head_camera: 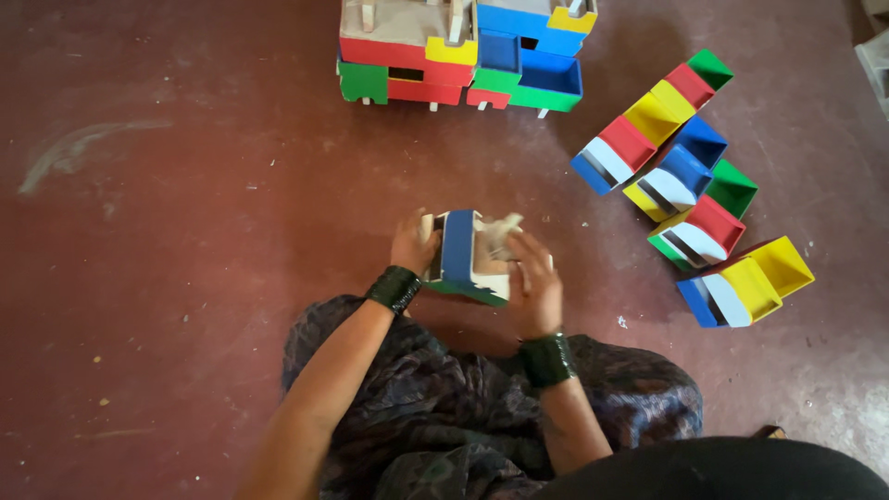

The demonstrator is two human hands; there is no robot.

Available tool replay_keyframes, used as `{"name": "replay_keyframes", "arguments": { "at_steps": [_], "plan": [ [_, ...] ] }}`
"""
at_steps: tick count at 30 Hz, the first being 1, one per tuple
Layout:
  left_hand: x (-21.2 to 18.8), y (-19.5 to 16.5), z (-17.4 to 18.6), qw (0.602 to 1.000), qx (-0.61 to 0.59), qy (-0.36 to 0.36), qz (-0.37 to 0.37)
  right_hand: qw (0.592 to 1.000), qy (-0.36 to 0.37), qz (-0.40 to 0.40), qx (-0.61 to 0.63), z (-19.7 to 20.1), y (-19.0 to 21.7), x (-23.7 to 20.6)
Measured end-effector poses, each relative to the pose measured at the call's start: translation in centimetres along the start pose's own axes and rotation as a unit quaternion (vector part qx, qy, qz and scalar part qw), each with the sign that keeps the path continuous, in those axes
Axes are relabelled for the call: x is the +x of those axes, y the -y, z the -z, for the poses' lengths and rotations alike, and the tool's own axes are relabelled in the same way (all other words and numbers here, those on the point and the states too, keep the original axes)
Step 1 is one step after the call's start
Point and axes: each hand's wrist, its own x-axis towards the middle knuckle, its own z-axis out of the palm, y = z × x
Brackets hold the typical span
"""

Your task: The person sits on the floor and assembles painted wooden toy boxes, fitting wooden pegs and colored panels together by hand. They use a cloth to wipe parts of the assembled boxes and turn the pieces over to work on different sides.

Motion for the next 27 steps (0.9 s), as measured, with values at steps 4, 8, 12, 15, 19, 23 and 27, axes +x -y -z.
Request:
{"name": "replay_keyframes", "arguments": {
  "at_steps": [4,8,12,15,19,23,27],
  "plan": [
    [-0.3,-0.5,-0.3,1.000,-0.013,0.019,0.003,0.987,0.086,-0.056,-0.127,-1.1,0.0,0.3],
    [-0.9,-1.0,-0.5,0.996,-0.047,0.020,-0.066,0.978,0.057,-0.036,-0.199,-1.3,-1.9,0.4],
    [-1.4,-1.7,-0.7,0.997,-0.025,0.066,-0.044,0.949,0.055,-0.086,-0.298,-1.0,-2.7,0.1],
    [-1.6,-2.0,-0.8,0.995,-0.052,0.072,-0.051,0.945,0.067,-0.100,-0.304,-0.7,-2.7,0.4],
    [-1.9,-2.1,-0.6,0.989,-0.077,0.081,-0.093,0.959,0.078,-0.060,-0.264,-0.2,-2.8,1.5],
    [-2.2,-2.4,-0.2,0.990,-0.071,0.076,-0.097,0.961,0.116,-0.055,-0.246,0.1,-3.0,1.7],
    [-2.2,-3.5,0.3,0.987,-0.073,0.064,-0.127,0.965,0.073,-0.019,-0.250,0.0,-3.1,1.3]
  ]
}}
